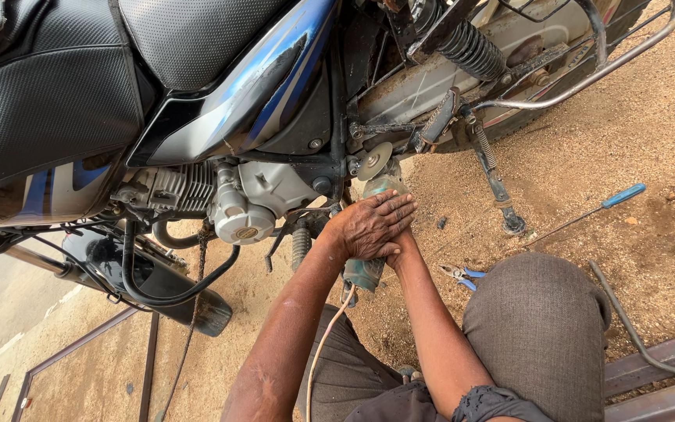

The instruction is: The person welds a section of the motorcycle frame using a handheld welding torch, then uses an angle grinder to smooth the welded area. The work is performed while sitting on the ground next to the motorcycle.

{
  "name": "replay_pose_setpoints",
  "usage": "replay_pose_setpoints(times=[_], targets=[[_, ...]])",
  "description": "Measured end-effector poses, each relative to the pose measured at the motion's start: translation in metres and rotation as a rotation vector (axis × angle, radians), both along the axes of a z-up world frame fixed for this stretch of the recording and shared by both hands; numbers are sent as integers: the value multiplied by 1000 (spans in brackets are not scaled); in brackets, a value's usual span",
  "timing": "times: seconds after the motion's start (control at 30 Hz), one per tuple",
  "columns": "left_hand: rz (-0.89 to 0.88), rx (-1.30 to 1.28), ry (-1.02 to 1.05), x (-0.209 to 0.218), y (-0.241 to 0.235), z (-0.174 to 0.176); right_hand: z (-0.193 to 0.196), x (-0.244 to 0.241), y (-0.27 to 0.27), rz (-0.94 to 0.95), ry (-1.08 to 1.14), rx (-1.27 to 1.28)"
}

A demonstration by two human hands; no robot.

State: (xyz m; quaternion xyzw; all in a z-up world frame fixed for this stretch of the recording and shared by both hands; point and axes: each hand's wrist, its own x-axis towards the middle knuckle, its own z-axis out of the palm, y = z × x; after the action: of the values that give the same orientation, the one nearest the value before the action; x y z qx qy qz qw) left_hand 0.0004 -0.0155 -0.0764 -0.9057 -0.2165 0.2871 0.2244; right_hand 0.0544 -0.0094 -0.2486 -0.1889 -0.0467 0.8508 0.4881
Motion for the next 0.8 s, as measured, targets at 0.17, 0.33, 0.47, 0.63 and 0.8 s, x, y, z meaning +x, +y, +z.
replay_pose_setpoints(times=[0.17, 0.33, 0.47, 0.63, 0.8], targets=[[21, -20, -64, 1, -4, -3, -10, 2, 0, -16, 6, 15], [35, -14, -127, 0, -9, -7, -17, 8, 3, 10, 30, 21], [34, -13, -153, 2, -11, -12, -26, 9, 2, -16, 88, 75], [52, 6, -143, -1, -13, -16, -30, 6, 3, -20, -10, 66], [58, 28, -183, -3, -16, -18, -30, 10, 2, 5, -26, 62]])
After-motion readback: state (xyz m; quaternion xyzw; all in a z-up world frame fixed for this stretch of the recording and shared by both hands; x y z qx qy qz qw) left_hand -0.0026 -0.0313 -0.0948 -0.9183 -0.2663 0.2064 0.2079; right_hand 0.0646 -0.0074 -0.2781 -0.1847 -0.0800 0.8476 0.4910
